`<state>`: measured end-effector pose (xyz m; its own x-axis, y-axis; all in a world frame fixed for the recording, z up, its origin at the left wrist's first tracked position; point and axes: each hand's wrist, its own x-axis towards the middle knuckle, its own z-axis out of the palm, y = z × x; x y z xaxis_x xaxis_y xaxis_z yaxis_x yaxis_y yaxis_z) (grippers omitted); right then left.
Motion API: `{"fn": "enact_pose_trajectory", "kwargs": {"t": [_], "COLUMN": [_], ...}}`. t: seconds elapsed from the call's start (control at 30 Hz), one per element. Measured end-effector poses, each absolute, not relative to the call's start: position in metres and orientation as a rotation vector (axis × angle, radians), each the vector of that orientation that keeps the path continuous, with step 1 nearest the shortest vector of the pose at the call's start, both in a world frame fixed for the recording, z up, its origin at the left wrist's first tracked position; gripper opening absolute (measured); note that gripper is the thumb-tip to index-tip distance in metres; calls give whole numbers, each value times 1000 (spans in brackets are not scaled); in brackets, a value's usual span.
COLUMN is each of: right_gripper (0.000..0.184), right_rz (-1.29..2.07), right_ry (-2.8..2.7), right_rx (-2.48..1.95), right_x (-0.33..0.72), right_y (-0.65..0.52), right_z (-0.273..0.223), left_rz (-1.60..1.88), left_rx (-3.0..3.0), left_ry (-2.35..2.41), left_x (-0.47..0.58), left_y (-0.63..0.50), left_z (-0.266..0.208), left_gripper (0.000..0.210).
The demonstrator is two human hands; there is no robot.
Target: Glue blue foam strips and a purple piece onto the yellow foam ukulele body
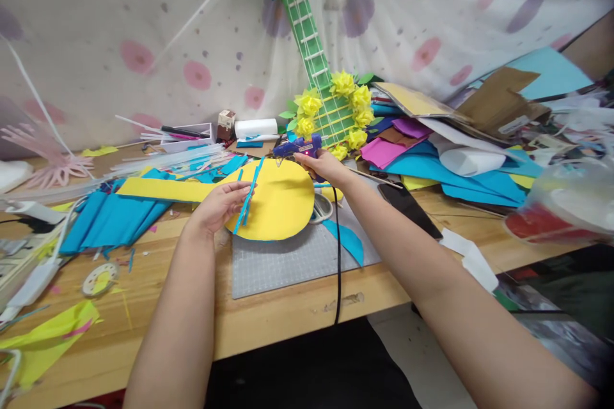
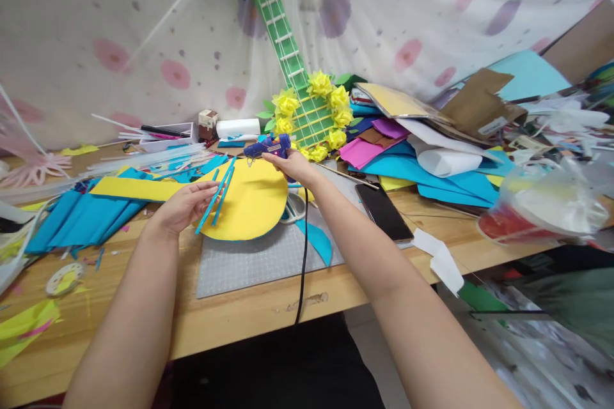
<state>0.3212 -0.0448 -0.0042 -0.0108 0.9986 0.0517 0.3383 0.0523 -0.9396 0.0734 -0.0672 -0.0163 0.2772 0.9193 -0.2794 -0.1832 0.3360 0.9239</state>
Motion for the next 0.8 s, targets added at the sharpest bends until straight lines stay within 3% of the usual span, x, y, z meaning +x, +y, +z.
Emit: {"fn": "enact_pose_trajectory", "kwargs": {"t": [0.53, 0.8], "right_gripper": [42, 39], "right_rz": [1027, 496], "right_ry": [-1549, -1181], "right_rx": [-1415, -1563], "right_x": [328, 418], "right_y": [-49, -68], "right_z": [-7, -23], "left_rz": [929, 1252], "left_rx": [891, 703], "left_ry": [967, 947], "left_x": [72, 72], "left_y": [-66, -58], "left_z": [-18, -17], "left_gripper": [25, 11]}}
